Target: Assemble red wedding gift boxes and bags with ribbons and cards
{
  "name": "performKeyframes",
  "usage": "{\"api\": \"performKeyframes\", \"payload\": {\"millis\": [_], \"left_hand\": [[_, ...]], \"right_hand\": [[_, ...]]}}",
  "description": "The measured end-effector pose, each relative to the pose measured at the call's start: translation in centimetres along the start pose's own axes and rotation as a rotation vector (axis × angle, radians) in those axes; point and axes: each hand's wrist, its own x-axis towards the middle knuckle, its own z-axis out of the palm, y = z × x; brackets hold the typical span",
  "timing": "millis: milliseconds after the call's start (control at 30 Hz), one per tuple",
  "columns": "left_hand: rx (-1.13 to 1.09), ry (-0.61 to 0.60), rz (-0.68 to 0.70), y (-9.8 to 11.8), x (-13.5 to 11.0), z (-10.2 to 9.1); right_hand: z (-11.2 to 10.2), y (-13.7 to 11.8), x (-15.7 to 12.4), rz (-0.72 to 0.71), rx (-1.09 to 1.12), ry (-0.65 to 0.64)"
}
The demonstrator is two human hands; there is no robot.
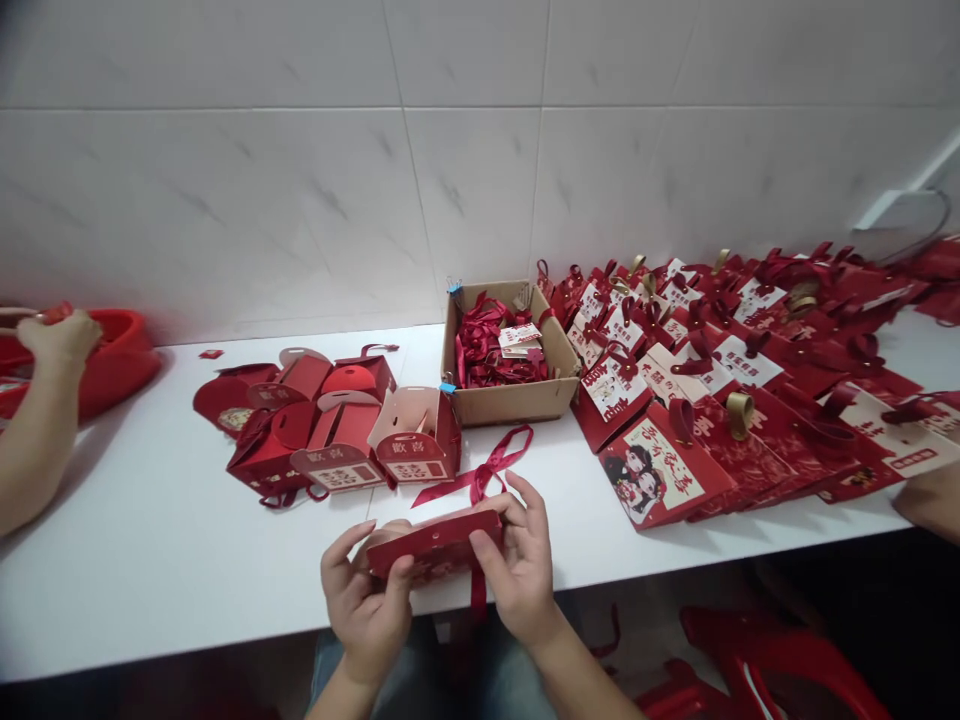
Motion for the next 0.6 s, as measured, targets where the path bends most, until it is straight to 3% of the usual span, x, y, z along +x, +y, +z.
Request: {"api": "performKeyframes", "payload": {"millis": [133,233,333,467,600], "left_hand": [[0.14,0.04,0.117,-1.3,-0.7,1.8],[0.146,-0.07,0.197,-1.9,0.2,2.4],[0.165,-0.155,0.206,-1.9,1.9,3.2],[0.18,-0.161,0.178,-1.6,3.8,4.4],[0.162,-0.167,0.153,-1.6,4.1,4.5]], "right_hand": [[-0.9,0.9,0.0,-0.13,-0.089,0.184],[-2.0,1.3,0.8,-0.229,-0.198,0.125],[-2.6,1.5,1.9,-0.203,-0.271,0.102],[-2.6,1.5,2.9,-0.164,-0.304,0.202],[-2.6,1.6,3.1,-0.128,-0.266,0.171]]}}
